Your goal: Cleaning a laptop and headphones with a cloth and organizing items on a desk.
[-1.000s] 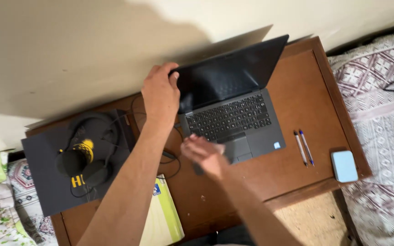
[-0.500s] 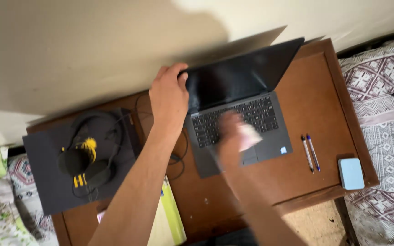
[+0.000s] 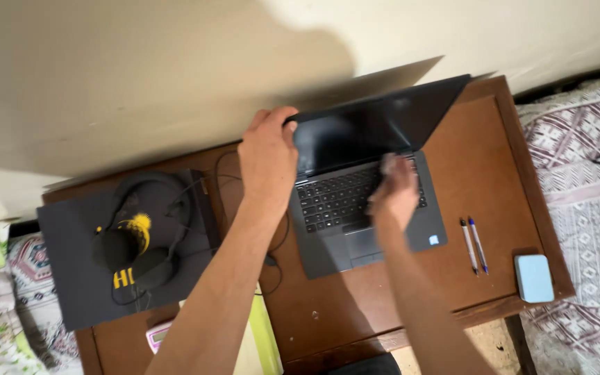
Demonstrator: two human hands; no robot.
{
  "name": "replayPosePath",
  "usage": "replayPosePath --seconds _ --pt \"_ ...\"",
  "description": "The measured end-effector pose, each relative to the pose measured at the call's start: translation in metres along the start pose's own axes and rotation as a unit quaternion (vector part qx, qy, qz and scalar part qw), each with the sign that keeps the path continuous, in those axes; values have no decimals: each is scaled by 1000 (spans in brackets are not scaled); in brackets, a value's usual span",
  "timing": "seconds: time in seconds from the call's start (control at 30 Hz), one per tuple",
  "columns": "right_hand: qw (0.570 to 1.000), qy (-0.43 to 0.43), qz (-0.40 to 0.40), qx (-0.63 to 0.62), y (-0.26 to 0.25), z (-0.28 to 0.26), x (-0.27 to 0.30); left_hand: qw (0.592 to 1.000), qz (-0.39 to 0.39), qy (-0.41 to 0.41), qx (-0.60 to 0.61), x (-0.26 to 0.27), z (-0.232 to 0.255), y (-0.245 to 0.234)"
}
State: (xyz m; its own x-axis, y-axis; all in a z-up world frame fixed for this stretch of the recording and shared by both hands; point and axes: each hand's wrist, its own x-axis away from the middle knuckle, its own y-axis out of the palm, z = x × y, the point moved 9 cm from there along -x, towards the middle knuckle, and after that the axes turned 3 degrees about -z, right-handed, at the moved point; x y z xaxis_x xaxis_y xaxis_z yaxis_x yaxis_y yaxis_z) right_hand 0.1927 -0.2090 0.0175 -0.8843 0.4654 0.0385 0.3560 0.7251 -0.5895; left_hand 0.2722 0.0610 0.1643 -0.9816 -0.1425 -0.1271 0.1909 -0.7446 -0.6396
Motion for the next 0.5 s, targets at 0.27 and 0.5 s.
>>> replayPosePath --seconds 0.27,0.5 --pt "959 -248 -105 85 97 -36 85 1000 -14 4 27 -5 -7 3" --pt "870 -425 -251 -9 93 -100 149 994 -25 95 40 -11 -19 5"
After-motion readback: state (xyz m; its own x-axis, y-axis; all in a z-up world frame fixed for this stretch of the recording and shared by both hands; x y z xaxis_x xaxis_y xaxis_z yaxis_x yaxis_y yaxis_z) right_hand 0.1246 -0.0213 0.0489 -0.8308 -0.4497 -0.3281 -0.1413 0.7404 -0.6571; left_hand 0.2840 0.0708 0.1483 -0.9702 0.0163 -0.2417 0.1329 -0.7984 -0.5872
